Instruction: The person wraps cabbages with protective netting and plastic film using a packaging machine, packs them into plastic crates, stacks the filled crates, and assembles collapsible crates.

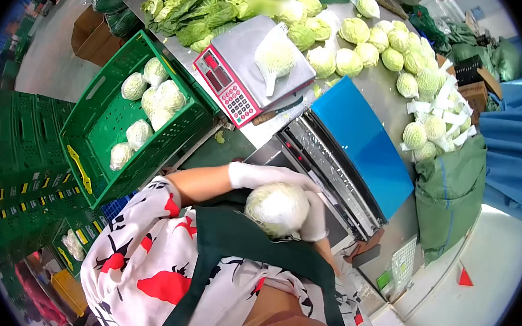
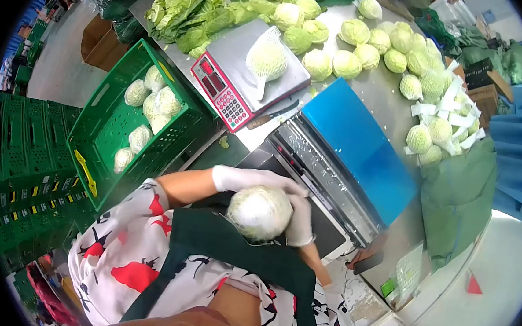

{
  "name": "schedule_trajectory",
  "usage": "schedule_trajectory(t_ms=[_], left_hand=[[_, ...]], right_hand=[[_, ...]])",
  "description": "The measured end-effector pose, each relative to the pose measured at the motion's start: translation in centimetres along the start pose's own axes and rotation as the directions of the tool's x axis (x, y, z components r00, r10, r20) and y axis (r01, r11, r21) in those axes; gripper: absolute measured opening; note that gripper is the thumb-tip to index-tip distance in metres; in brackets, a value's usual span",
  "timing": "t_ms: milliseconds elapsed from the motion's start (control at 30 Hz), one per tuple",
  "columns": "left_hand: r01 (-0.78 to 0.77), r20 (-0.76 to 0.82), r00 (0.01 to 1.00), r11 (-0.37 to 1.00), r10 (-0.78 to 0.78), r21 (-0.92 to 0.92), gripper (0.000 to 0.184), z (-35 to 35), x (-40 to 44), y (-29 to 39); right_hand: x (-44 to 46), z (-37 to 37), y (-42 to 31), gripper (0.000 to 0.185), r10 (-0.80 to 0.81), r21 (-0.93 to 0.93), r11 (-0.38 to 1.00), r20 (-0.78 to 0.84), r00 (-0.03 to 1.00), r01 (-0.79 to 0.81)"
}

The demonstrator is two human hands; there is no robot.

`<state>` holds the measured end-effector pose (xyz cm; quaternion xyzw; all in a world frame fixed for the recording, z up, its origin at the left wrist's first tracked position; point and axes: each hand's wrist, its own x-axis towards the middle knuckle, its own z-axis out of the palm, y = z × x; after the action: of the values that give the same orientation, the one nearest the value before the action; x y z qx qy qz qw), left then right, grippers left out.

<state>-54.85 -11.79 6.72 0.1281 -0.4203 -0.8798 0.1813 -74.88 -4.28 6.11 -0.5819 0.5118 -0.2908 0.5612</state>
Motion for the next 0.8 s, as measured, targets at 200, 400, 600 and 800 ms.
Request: schedule_trajectory(t_ms=[200,400,600,800], left_hand=[[-0.206,-0.455,0.891,0.888,-0.004,-0.411,0.072,-3.7,-8.0,-2.7],[-0.653,-0.934,0.286,0.757,0.216,-0.024,0.067,-8.0,-25.5,-0.8],[0.874,-0.705,-0.385,0.480,0.595,-0.073,0.064,-13.5,-39.4,3.3],[0.373,-0.780,-0.047,0.736,0.624,0.566,0.071,-15.7,-18.9,8.0]], right_hand=[[5.8,-1.0,-4.8,0.026,-0.055,-0.302,0.953,-0.095,0.994,0.023],[22.6,-9.1,-4.8,0.043,-0.070,-0.089,0.995,-0.248,0.966,0.049],[44.1,-12.7,0.6,0.083,-0.104,-0.175,0.984,-0.370,0.923,0.041],[58.6,-11.7,4.1,0.086,0.146,-0.064,0.981,-0.387,0.910,-0.184]])
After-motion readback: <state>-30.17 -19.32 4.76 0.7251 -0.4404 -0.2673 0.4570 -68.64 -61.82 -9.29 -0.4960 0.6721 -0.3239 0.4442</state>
